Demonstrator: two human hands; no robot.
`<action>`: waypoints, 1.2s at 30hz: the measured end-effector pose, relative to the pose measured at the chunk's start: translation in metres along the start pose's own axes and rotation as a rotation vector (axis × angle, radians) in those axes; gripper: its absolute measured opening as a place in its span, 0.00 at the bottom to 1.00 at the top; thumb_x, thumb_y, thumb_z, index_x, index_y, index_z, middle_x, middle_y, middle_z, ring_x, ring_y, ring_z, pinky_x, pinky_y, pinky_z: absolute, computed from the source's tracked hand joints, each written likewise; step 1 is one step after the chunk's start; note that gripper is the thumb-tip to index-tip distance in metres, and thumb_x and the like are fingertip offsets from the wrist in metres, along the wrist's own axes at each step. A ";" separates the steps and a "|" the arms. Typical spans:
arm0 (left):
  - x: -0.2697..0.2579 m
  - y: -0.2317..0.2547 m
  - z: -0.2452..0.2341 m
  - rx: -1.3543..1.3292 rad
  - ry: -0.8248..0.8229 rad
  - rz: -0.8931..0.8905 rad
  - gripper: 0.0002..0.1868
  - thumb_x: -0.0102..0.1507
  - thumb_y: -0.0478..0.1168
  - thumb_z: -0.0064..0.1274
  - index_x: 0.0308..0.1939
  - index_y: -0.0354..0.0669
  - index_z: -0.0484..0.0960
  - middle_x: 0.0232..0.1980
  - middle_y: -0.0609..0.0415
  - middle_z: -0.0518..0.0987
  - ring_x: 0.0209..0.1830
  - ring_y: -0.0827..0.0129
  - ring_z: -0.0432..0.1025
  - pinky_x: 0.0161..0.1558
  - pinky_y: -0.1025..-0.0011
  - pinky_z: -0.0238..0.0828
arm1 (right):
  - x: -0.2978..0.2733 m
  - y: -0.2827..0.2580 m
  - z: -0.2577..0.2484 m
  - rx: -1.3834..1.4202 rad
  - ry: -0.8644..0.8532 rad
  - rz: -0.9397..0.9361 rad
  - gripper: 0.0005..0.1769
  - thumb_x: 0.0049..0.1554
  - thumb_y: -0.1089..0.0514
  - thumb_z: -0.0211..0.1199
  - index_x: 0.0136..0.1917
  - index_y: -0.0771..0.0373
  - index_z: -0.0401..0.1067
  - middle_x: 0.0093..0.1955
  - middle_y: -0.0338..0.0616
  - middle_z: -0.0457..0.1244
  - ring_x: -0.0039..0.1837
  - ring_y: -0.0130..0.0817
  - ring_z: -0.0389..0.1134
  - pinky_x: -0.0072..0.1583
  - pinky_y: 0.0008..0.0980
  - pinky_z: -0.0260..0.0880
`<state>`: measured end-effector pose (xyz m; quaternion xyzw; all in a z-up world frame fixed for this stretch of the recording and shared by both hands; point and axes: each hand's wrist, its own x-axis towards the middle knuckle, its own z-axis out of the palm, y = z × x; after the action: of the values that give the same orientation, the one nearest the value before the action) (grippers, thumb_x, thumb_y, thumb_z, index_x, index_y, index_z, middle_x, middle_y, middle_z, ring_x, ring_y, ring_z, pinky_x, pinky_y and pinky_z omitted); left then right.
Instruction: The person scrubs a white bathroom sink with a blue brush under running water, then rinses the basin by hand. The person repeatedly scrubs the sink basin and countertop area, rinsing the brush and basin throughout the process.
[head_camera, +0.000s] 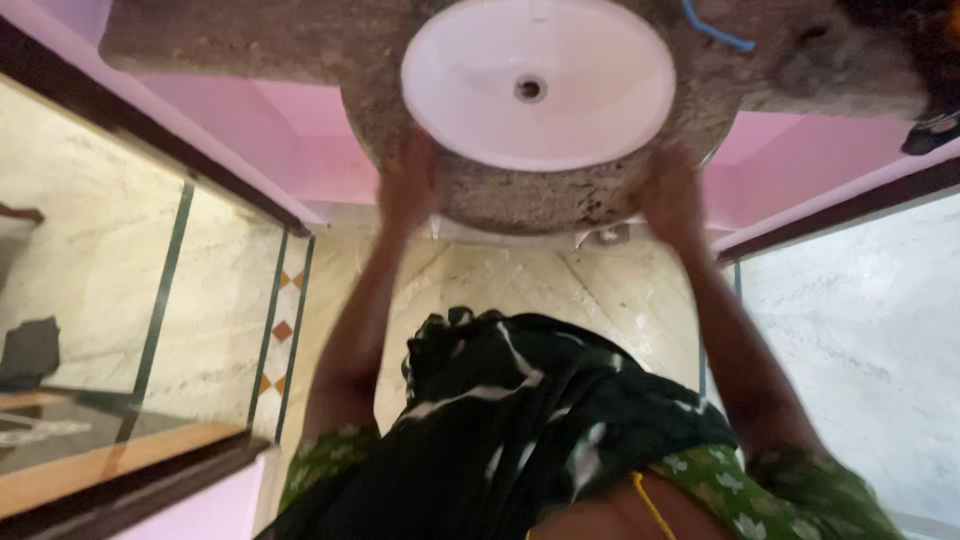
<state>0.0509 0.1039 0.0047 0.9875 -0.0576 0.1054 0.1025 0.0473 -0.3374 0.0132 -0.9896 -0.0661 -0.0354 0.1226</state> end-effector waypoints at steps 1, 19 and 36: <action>0.010 -0.021 -0.001 -0.064 0.033 0.004 0.35 0.74 0.53 0.34 0.79 0.35 0.55 0.83 0.40 0.53 0.81 0.42 0.47 0.75 0.46 0.42 | 0.009 0.013 0.006 -0.050 0.111 -0.001 0.38 0.73 0.47 0.40 0.85 0.75 0.45 0.86 0.71 0.40 0.86 0.63 0.39 0.83 0.52 0.36; -0.012 0.014 -0.005 -0.185 -0.033 -0.089 0.36 0.74 0.57 0.36 0.82 0.45 0.55 0.85 0.49 0.51 0.86 0.53 0.42 0.83 0.58 0.41 | -0.002 -0.010 0.004 -0.056 -0.101 -0.015 0.32 0.70 0.55 0.50 0.81 0.73 0.52 0.84 0.63 0.48 0.88 0.57 0.42 0.87 0.51 0.35; -0.045 0.060 0.001 0.016 -0.071 0.158 0.35 0.72 0.66 0.35 0.82 0.69 0.53 0.86 0.60 0.49 0.86 0.49 0.41 0.80 0.43 0.31 | -0.053 -0.078 0.014 0.079 0.055 -0.216 0.29 0.65 0.45 0.55 0.78 0.43 0.59 0.83 0.39 0.52 0.86 0.47 0.45 0.80 0.61 0.44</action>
<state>-0.0003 0.0496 0.0058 0.9837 -0.1381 0.0785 0.0841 -0.0147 -0.2657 0.0138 -0.9698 -0.1702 -0.0730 0.1589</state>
